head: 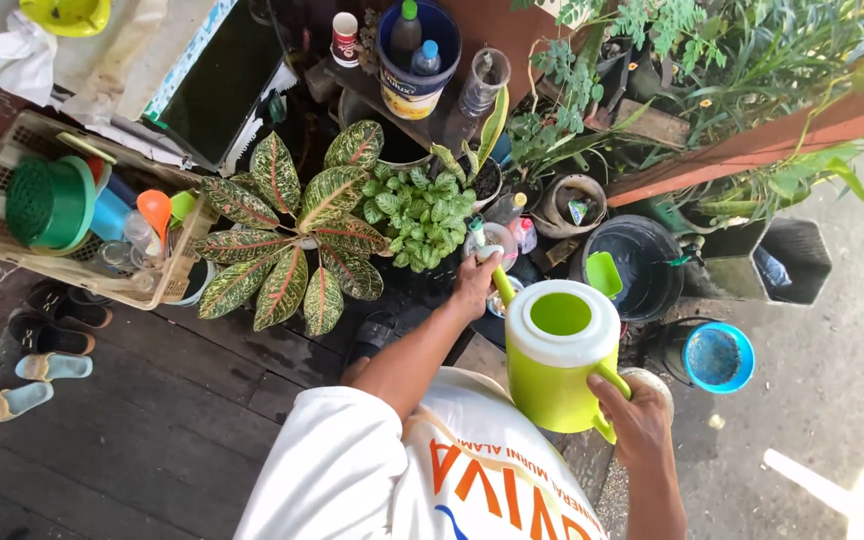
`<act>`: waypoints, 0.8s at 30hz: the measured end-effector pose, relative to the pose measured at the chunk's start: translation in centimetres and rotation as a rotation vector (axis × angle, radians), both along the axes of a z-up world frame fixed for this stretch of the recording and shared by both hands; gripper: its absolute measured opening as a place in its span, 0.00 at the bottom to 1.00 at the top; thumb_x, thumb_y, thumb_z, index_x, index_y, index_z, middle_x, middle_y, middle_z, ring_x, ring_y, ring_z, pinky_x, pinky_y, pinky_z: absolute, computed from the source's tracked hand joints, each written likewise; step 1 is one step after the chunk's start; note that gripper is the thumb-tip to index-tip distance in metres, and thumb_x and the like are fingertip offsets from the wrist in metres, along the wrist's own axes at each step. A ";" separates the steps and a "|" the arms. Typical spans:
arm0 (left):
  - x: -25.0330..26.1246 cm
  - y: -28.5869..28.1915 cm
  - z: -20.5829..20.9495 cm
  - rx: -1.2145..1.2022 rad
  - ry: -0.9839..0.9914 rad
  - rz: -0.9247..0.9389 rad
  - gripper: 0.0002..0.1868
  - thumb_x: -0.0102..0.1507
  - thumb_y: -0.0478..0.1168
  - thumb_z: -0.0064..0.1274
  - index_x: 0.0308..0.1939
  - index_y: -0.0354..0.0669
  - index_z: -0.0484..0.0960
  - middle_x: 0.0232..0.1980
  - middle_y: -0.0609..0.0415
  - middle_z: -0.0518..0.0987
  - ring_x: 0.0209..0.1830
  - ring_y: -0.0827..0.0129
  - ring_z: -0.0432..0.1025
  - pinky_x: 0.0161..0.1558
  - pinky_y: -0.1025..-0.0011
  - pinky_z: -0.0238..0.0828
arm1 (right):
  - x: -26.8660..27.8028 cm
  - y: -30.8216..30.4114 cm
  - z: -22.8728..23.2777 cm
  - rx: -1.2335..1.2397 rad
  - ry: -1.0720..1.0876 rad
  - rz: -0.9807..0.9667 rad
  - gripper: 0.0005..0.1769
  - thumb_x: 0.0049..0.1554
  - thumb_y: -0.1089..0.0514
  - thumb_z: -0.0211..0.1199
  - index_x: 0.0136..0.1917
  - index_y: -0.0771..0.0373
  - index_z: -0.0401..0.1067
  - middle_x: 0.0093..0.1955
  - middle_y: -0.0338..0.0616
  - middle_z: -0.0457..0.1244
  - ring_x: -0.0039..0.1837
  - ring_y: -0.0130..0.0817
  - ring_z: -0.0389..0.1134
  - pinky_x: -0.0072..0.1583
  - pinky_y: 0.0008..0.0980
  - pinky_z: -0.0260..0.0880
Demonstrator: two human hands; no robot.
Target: The recorder uses a green watering can to water various potted plants in an outdoor garden area.
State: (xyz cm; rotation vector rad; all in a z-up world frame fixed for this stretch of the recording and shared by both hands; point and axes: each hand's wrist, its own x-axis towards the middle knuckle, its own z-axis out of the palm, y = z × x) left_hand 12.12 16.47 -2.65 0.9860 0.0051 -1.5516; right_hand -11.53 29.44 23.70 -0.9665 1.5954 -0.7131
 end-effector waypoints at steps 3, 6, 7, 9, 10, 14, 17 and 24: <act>-0.1 -0.5 -0.2 -0.022 0.018 -0.001 0.21 0.63 0.46 0.61 0.57 0.43 0.76 0.48 0.56 0.76 0.44 0.70 0.73 0.45 0.67 0.78 | 0.7 -0.3 1.2 0.001 -0.023 -0.026 0.12 0.54 0.58 0.71 0.40 0.71 0.76 0.31 0.36 0.61 0.33 0.22 0.56 0.35 0.26 0.52; -0.2 -0.7 0.4 -0.030 -0.006 0.001 0.21 0.63 0.46 0.61 0.57 0.43 0.76 0.49 0.56 0.76 0.44 0.70 0.73 0.45 0.67 0.78 | 0.3 -0.2 1.1 -0.013 -0.039 -0.034 0.11 0.54 0.58 0.71 0.41 0.70 0.77 0.30 0.36 0.61 0.33 0.22 0.56 0.36 0.26 0.52; 0.1 -0.7 1.2 -0.033 -0.009 0.000 0.21 0.63 0.46 0.61 0.57 0.43 0.76 0.49 0.56 0.76 0.44 0.70 0.73 0.45 0.67 0.78 | 0.2 -0.2 1.0 -0.016 -0.042 -0.035 0.11 0.54 0.58 0.71 0.41 0.70 0.77 0.30 0.36 0.61 0.33 0.22 0.56 0.36 0.26 0.52; 0.4 -0.7 2.9 -0.070 -0.074 0.025 0.20 0.63 0.44 0.60 0.56 0.40 0.76 0.49 0.54 0.78 0.44 0.69 0.74 0.45 0.68 0.77 | -0.1 0.1 0.9 -0.043 -0.117 -0.054 0.09 0.53 0.60 0.71 0.41 0.70 0.78 0.31 0.37 0.62 0.33 0.22 0.57 0.36 0.25 0.54; 0.3 -0.7 3.4 -0.075 -0.076 0.024 0.20 0.63 0.44 0.60 0.56 0.40 0.76 0.49 0.54 0.78 0.44 0.69 0.74 0.45 0.68 0.77 | -1.0 0.3 0.0 -0.048 -0.119 -0.055 0.09 0.53 0.60 0.71 0.41 0.70 0.78 0.31 0.37 0.62 0.33 0.22 0.57 0.36 0.25 0.54; 0.6 -0.9 5.1 -0.136 -0.144 0.068 0.20 0.64 0.42 0.60 0.56 0.37 0.77 0.49 0.53 0.79 0.45 0.69 0.75 0.46 0.70 0.77 | -2.8 0.5 -2.1 -0.060 -0.150 -0.079 0.09 0.54 0.61 0.71 0.41 0.70 0.76 0.32 0.37 0.62 0.34 0.22 0.59 0.38 0.25 0.55; 0.8 -0.6 6.4 -0.123 -0.153 0.053 0.20 0.63 0.42 0.60 0.56 0.38 0.77 0.49 0.54 0.79 0.45 0.70 0.74 0.46 0.70 0.76 | -2.6 0.8 -1.7 -0.065 -0.162 -0.092 0.08 0.54 0.61 0.70 0.42 0.70 0.76 0.32 0.37 0.63 0.35 0.22 0.59 0.39 0.25 0.55; 0.0 -0.2 4.7 -0.144 -0.198 0.038 0.20 0.63 0.43 0.61 0.56 0.38 0.78 0.49 0.54 0.79 0.45 0.70 0.74 0.46 0.70 0.76 | -2.5 1.3 -0.4 -0.096 -0.174 -0.069 0.09 0.54 0.61 0.70 0.40 0.69 0.75 0.31 0.36 0.61 0.33 0.22 0.57 0.36 0.26 0.52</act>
